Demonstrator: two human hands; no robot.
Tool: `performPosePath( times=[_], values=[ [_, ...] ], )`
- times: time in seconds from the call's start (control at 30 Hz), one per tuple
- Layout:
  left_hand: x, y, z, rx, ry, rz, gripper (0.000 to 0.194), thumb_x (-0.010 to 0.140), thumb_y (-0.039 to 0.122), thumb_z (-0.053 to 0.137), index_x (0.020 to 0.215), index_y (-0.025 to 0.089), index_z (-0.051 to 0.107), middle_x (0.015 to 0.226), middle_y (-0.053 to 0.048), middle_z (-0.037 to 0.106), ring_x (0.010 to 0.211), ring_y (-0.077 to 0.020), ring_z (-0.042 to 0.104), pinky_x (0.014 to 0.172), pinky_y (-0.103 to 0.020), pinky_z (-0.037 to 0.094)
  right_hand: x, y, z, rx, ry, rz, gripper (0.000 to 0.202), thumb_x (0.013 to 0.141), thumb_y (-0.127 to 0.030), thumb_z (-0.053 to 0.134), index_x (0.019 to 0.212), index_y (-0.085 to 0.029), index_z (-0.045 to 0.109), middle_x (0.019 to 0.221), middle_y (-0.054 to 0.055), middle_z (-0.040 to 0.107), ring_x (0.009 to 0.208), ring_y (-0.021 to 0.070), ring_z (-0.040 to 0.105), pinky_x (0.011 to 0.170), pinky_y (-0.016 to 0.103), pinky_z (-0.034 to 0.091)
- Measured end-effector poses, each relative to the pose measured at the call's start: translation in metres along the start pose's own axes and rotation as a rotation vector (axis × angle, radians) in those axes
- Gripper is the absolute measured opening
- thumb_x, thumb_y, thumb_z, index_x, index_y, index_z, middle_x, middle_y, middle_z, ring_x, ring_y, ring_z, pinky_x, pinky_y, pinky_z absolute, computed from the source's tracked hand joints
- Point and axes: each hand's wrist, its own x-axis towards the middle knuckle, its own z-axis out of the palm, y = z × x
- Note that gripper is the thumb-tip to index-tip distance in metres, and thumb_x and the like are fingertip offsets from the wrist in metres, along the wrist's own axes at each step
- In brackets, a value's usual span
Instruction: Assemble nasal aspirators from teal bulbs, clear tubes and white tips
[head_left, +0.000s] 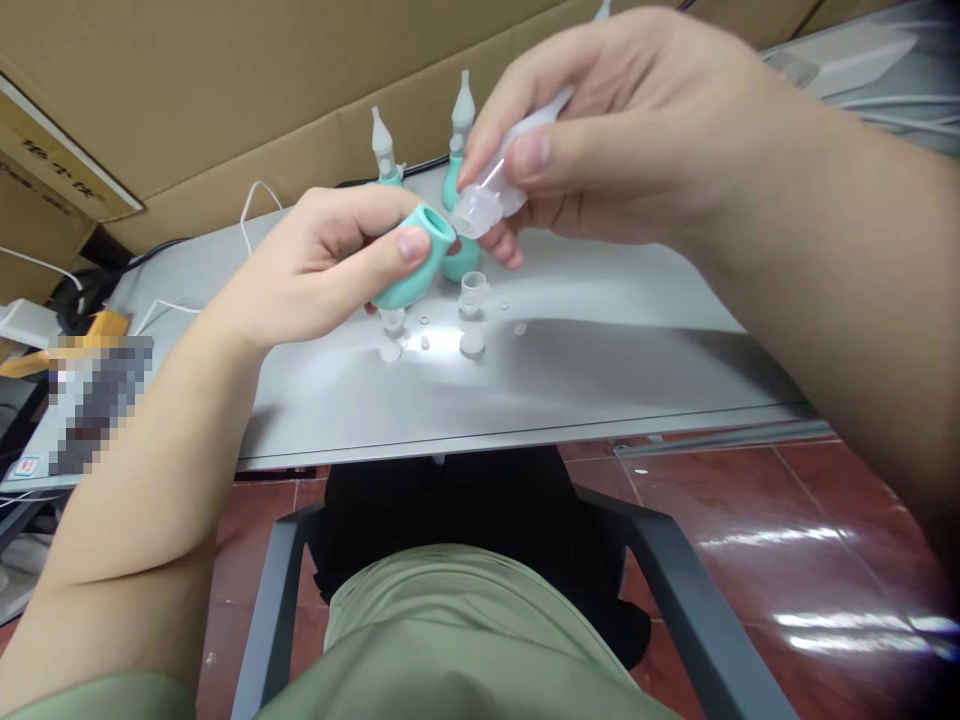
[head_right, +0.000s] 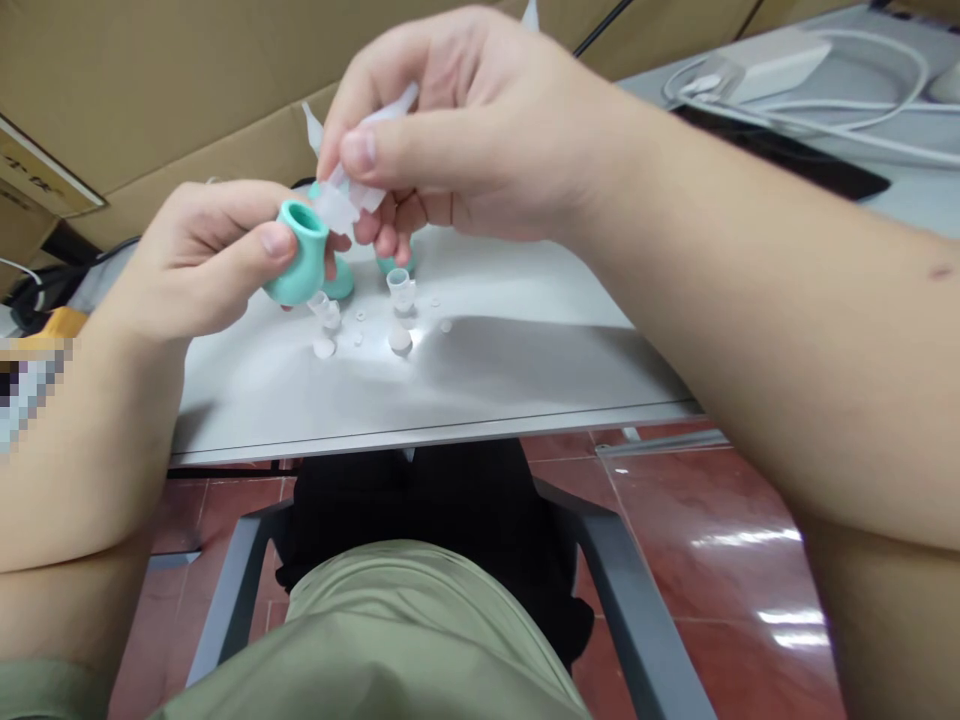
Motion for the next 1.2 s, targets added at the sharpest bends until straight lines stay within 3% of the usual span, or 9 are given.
performPosePath(
  times=[0.1,0.2,0.3,0.5,0.63,0.73,1.03,1.13,1.2],
  values=[
    [0.0,-0.009,0.002,0.042,0.034,-0.047,0.07,0.127,0.088,0.069,0.126,0.02,0.087,0.097,-0.005,0.074,0.081,-0.0164,0.07,0.084,-0.043,0.064,0.005,-0.002,0.001,-0.052,0.173,-0.021,0.01,0.081,-0.012,0.072,0.08,-0.019,0.079,0.065,-0.007,0.075,0.051,0.0084,0.058,0.045,0.017,0.05],
    [0.002,-0.016,-0.002,0.041,0.122,-0.063,0.074,0.114,0.096,0.084,0.125,0.023,0.085,0.101,-0.006,0.079,0.082,-0.0167,0.07,0.081,-0.043,0.067,0.01,0.003,-0.004,-0.075,0.246,-0.068,0.008,0.074,-0.015,0.07,0.075,-0.02,0.075,0.057,-0.007,0.066,0.044,0.0079,0.046,0.038,0.019,0.036],
    [0.001,-0.005,-0.016,0.027,0.243,-0.109,0.067,0.091,0.087,0.114,0.11,0.029,0.086,0.107,-0.007,0.086,0.077,-0.0181,0.07,0.068,-0.041,0.065,0.012,0.008,-0.011,-0.076,0.259,-0.052,0.012,0.075,-0.013,0.083,0.081,-0.021,0.076,0.057,-0.007,0.066,0.045,0.0092,0.051,0.038,0.02,0.038],
    [-0.018,0.019,-0.06,0.21,0.195,-0.255,0.035,0.1,0.06,0.113,0.111,0.031,0.096,0.1,-0.006,0.097,0.082,-0.027,0.077,0.081,-0.054,0.068,0.008,0.015,-0.012,-0.088,0.204,-0.003,0.035,0.081,-0.02,0.11,0.087,-0.023,0.076,0.068,-0.009,0.071,0.052,0.0061,0.058,0.044,0.017,0.05],
    [-0.032,-0.013,-0.08,0.322,0.222,-0.321,0.033,0.098,0.055,0.111,0.11,0.028,0.098,0.098,-0.009,0.097,0.082,-0.0281,0.077,0.074,-0.05,0.06,0.005,0.021,-0.012,-0.19,0.127,0.005,0.037,0.089,-0.039,0.116,0.096,-0.026,0.082,0.074,-0.01,0.077,0.06,0.0065,0.068,0.052,0.016,0.058],
    [-0.039,-0.044,-0.087,0.331,0.118,-0.383,0.046,0.087,0.065,0.119,0.101,0.029,0.094,0.087,-0.005,0.092,0.075,-0.0233,0.069,0.073,-0.046,0.061,0.005,0.025,-0.014,-0.252,0.075,-0.004,0.032,0.1,-0.043,0.109,0.103,-0.024,0.084,0.079,-0.012,0.08,0.066,0.0057,0.075,0.057,0.016,0.06],
    [-0.059,-0.099,-0.098,0.447,-0.01,-0.419,0.049,0.084,0.053,0.12,0.113,0.025,0.09,0.083,0.001,0.085,0.072,-0.0188,0.061,0.08,-0.042,0.061,0.011,0.029,-0.008,-0.219,0.039,0.004,0.019,0.108,-0.029,0.105,0.106,-0.025,0.087,0.084,-0.008,0.083,0.064,0.0078,0.076,0.056,0.017,0.061],
    [-0.059,-0.103,-0.095,0.4,0.006,-0.532,0.068,0.068,0.073,0.126,0.105,0.03,0.09,0.083,-0.002,0.087,0.073,-0.0225,0.066,0.078,-0.047,0.062,0.018,0.024,-0.002,-0.223,0.075,0.035,0.019,0.117,-0.015,0.1,0.107,-0.02,0.084,0.078,-0.004,0.079,0.06,0.0087,0.072,0.051,0.017,0.056],
    [-0.057,-0.091,-0.085,0.404,0.158,-0.397,0.088,0.062,0.088,0.123,0.121,0.03,0.094,0.113,-0.007,0.096,0.097,-0.0319,0.081,0.085,-0.051,0.066,0.025,0.017,0.004,-0.268,0.102,0.054,0.019,0.122,-0.007,0.091,0.108,-0.017,0.082,0.078,-0.004,0.077,0.057,0.0081,0.068,0.048,0.017,0.052]
  ],
)
